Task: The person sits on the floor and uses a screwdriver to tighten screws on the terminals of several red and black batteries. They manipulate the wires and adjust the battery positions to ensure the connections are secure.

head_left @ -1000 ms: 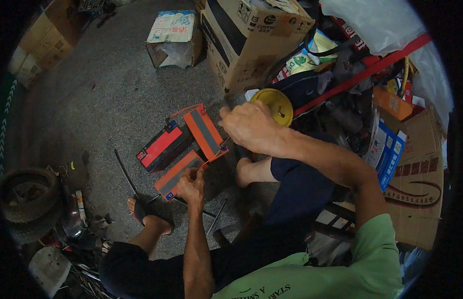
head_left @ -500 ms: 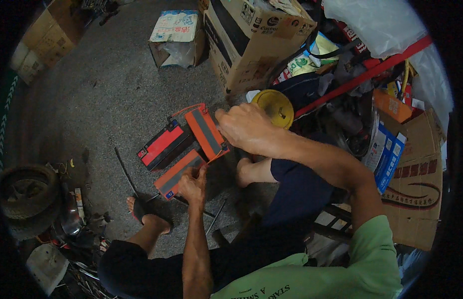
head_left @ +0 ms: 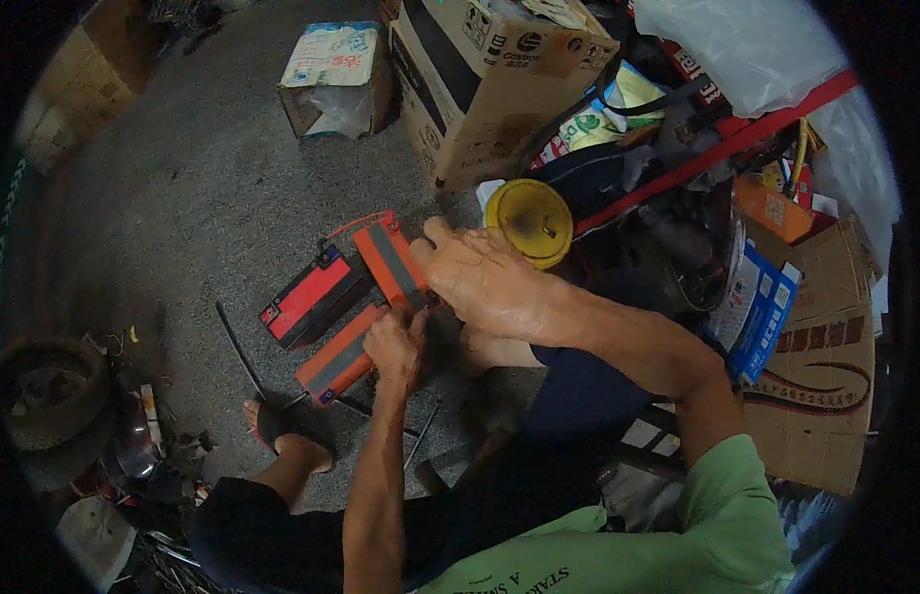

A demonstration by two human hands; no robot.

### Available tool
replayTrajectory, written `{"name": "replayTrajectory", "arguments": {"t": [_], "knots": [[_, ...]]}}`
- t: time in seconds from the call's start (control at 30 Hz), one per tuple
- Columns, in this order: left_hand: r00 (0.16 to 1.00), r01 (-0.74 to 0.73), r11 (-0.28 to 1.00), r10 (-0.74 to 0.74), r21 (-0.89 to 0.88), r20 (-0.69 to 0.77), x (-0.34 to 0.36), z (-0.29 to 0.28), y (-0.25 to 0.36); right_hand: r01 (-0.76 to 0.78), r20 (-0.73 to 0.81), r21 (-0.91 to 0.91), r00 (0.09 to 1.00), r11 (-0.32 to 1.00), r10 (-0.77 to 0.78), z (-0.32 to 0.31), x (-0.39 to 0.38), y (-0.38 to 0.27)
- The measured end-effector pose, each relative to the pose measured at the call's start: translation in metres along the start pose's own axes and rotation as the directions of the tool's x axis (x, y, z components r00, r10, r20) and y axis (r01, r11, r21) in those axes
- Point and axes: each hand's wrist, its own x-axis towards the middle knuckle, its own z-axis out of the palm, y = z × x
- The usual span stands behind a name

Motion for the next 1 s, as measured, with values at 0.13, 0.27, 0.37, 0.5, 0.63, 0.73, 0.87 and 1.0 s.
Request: {"name": "replayTrajectory", "arguments": {"t": [0.13,0.27,0.37,0.5,0.63,0.73,0.87,1.0], "knots": [[0.996,0.089,0.996,-0.089,0.022,-0.021,0.005,0.009,-0.011,0.055,-0.014,-0.058,0.998,0.997,-0.056,0.002,0.0,0.001],[0.985,0.162,0.984,-0.158,0.073,-0.063,0.005,0.008,0.002,0.064,0.008,-0.082,0.998,0.995,-0.063,0.003,0.001,0.005],[0.981,0.176,0.979,-0.167,0.1,-0.095,0.006,0.011,0.002,0.023,0.034,-0.059,0.999,0.998,-0.021,0.003,0.002,0.005],[0.981,0.187,0.978,-0.181,0.091,-0.067,0.005,0.009,0.002,0.035,-0.056,-0.063,0.998,0.997,-0.039,0.013,-0.002,0.01],[0.983,0.177,0.978,-0.171,0.112,-0.061,0.004,0.006,0.007,0.067,-0.014,-0.018,0.998,0.998,-0.067,0.0,-0.007,0.014],[0.987,0.146,0.981,-0.137,0.125,-0.079,0.001,0.008,0.004,0.038,0.004,-0.029,0.999,0.999,-0.038,0.001,-0.008,0.01],[0.991,0.13,0.989,-0.127,0.064,-0.047,0.0,0.009,0.002,-0.021,-0.002,-0.039,1.0,0.999,0.021,0.002,-0.01,0.009],[0.993,0.105,0.985,-0.095,0.136,-0.076,0.0,0.009,0.005,0.009,-0.074,0.0,0.997,1.0,-0.009,0.015,-0.012,0.017]]}}
